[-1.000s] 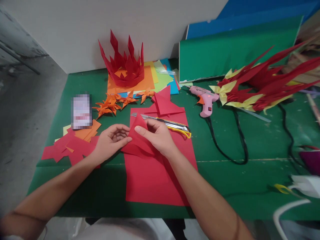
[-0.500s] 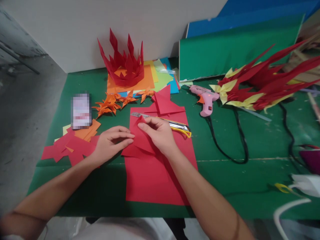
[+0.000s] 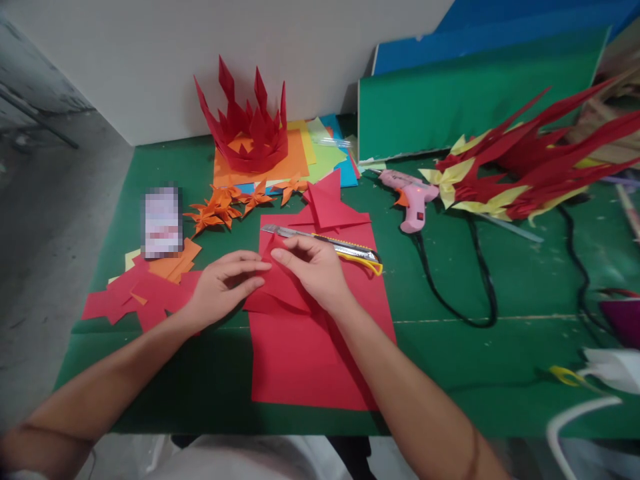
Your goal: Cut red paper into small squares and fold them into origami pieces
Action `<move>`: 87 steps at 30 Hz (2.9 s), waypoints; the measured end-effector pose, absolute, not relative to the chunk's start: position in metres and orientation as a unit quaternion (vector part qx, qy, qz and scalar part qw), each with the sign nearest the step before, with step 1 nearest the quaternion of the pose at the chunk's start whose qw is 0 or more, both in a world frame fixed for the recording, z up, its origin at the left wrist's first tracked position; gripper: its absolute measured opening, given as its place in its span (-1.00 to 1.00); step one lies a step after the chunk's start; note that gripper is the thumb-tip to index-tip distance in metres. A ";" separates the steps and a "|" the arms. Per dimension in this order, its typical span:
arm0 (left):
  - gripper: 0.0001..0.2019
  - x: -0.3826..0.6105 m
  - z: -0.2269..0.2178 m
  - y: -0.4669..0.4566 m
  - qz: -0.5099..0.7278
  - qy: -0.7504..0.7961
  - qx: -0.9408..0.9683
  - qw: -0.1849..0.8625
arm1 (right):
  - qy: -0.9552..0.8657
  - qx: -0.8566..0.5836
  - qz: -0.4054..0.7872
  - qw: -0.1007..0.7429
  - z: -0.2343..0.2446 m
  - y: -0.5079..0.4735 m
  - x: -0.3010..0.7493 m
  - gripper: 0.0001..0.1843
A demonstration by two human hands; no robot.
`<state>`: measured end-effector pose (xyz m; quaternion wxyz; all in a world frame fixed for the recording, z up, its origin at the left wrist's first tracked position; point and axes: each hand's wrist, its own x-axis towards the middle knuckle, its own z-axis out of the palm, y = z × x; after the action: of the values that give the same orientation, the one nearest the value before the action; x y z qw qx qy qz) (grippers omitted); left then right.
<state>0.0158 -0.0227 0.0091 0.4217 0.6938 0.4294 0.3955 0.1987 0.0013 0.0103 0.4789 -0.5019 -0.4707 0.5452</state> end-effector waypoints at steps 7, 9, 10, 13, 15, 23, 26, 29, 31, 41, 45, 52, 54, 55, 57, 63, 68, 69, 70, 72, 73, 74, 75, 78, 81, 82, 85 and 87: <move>-0.72 0.015 0.009 -0.025 0.359 0.408 0.716 0.438 | -0.490 -0.502 0.511 0.496 0.010 0.000 0.199 -0.82; -0.72 0.014 0.009 -0.025 0.356 0.408 0.715 0.442 | -0.499 -0.507 0.498 0.495 0.011 0.000 0.199 -0.86; -0.72 0.014 0.009 -0.025 0.356 0.409 0.715 0.442 | -0.503 -0.510 0.494 0.493 0.012 0.000 0.199 -0.87; -0.72 0.014 0.009 -0.025 0.355 0.409 0.717 0.439 | -0.505 -0.512 0.492 0.490 0.012 0.000 0.198 -0.87; -0.72 0.015 0.008 -0.026 0.354 0.411 0.719 0.434 | -0.502 -0.510 0.496 0.491 0.011 0.000 0.198 -0.88; -0.74 0.015 0.010 -0.025 0.372 0.402 0.737 0.396 | -0.493 -0.495 0.513 0.498 0.010 0.001 0.198 -0.89; -0.80 0.016 0.012 -0.025 0.395 0.401 0.742 0.363 | -0.496 -0.481 0.521 0.501 0.009 0.001 0.197 -0.89; -0.89 0.017 0.012 -0.024 0.416 0.422 0.730 0.342 | -0.520 -0.466 0.521 0.491 0.010 0.001 0.197 -0.88; -0.90 0.017 0.012 -0.024 0.413 0.435 0.724 0.341 | -0.529 -0.464 0.520 0.484 0.011 0.000 0.197 -0.87; -0.79 0.016 0.011 -0.024 0.377 0.413 0.756 0.341 | -0.508 -0.481 0.546 0.460 0.012 -0.004 0.195 -0.73; -0.75 0.016 0.011 -0.025 0.363 0.409 0.759 0.354 | -0.503 -0.473 0.562 0.456 0.009 -0.003 0.195 -0.70; -0.76 0.016 0.008 -0.026 0.359 0.407 0.760 0.358 | -0.513 -0.457 0.562 0.460 0.011 -0.004 0.194 -0.78; -0.76 0.017 0.007 -0.027 0.360 0.405 0.760 0.358 | -0.519 -0.461 0.558 0.455 0.012 -0.004 0.194 -0.80; -0.76 0.017 0.007 -0.027 0.360 0.405 0.760 0.358 | -0.524 -0.466 0.551 0.453 0.012 -0.005 0.194 -0.80; -0.75 0.018 0.007 -0.027 0.359 0.405 0.761 0.358 | -0.534 -0.474 0.534 0.453 0.013 -0.004 0.195 -0.82; -0.72 0.017 0.007 -0.027 0.351 0.404 0.764 0.361 | -0.544 -0.466 0.526 0.459 0.014 -0.003 0.195 -0.84; -0.71 0.016 0.008 -0.027 0.342 0.406 0.766 0.363 | -0.527 -0.462 0.549 0.456 0.013 -0.002 0.196 -0.79; -0.71 0.017 0.008 -0.027 0.340 0.405 0.767 0.364 | -0.523 -0.463 0.551 0.457 0.013 -0.002 0.196 -0.77; -0.71 0.017 0.009 -0.027 0.338 0.405 0.767 0.366 | -0.519 -0.463 0.554 0.457 0.013 -0.002 0.196 -0.75; -0.70 0.017 0.009 -0.027 0.337 0.401 0.766 0.373 | -0.511 -0.463 0.560 0.459 0.014 -0.001 0.196 -0.73; -0.69 0.017 0.009 -0.027 0.337 0.398 0.765 0.378 | -0.509 -0.463 0.564 0.457 0.014 -0.001 0.196 -0.72; -0.69 0.017 0.009 -0.027 0.337 0.396 0.762 0.385 | -0.508 -0.465 0.565 0.455 0.015 -0.001 0.196 -0.71; -0.68 0.017 0.009 -0.027 0.337 0.398 0.758 0.392 | -0.506 -0.468 0.566 0.452 0.015 -0.001 0.196 -0.69; -0.68 0.016 0.007 -0.026 0.341 0.416 0.733 0.416 | -0.507 -0.480 0.559 0.447 0.016 -0.001 0.196 -0.63; -0.64 0.014 0.004 -0.025 0.360 0.428 0.696 0.450 | -0.519 -0.470 0.565 0.437 0.015 -0.001 0.197 -0.61; -0.61 0.014 0.003 -0.024 0.367 0.429 0.684 0.462 | -0.525 -0.465 0.569 0.430 0.014 0.000 0.197 -0.60; -0.58 0.013 0.002 -0.023 0.382 0.436 0.656 0.484 | -0.549 -0.465 0.565 0.404 0.012 0.000 0.198 -0.62; -0.57 0.012 0.002 -0.023 0.389 0.439 0.646 0.488 | -0.565 -0.473 0.550 0.394 0.012 0.001 0.198 -0.67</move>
<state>0.0123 -0.0231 0.0022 0.4883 0.6459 0.4393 0.3891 0.1984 0.0005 0.0116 0.3942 -0.4728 -0.5646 0.5499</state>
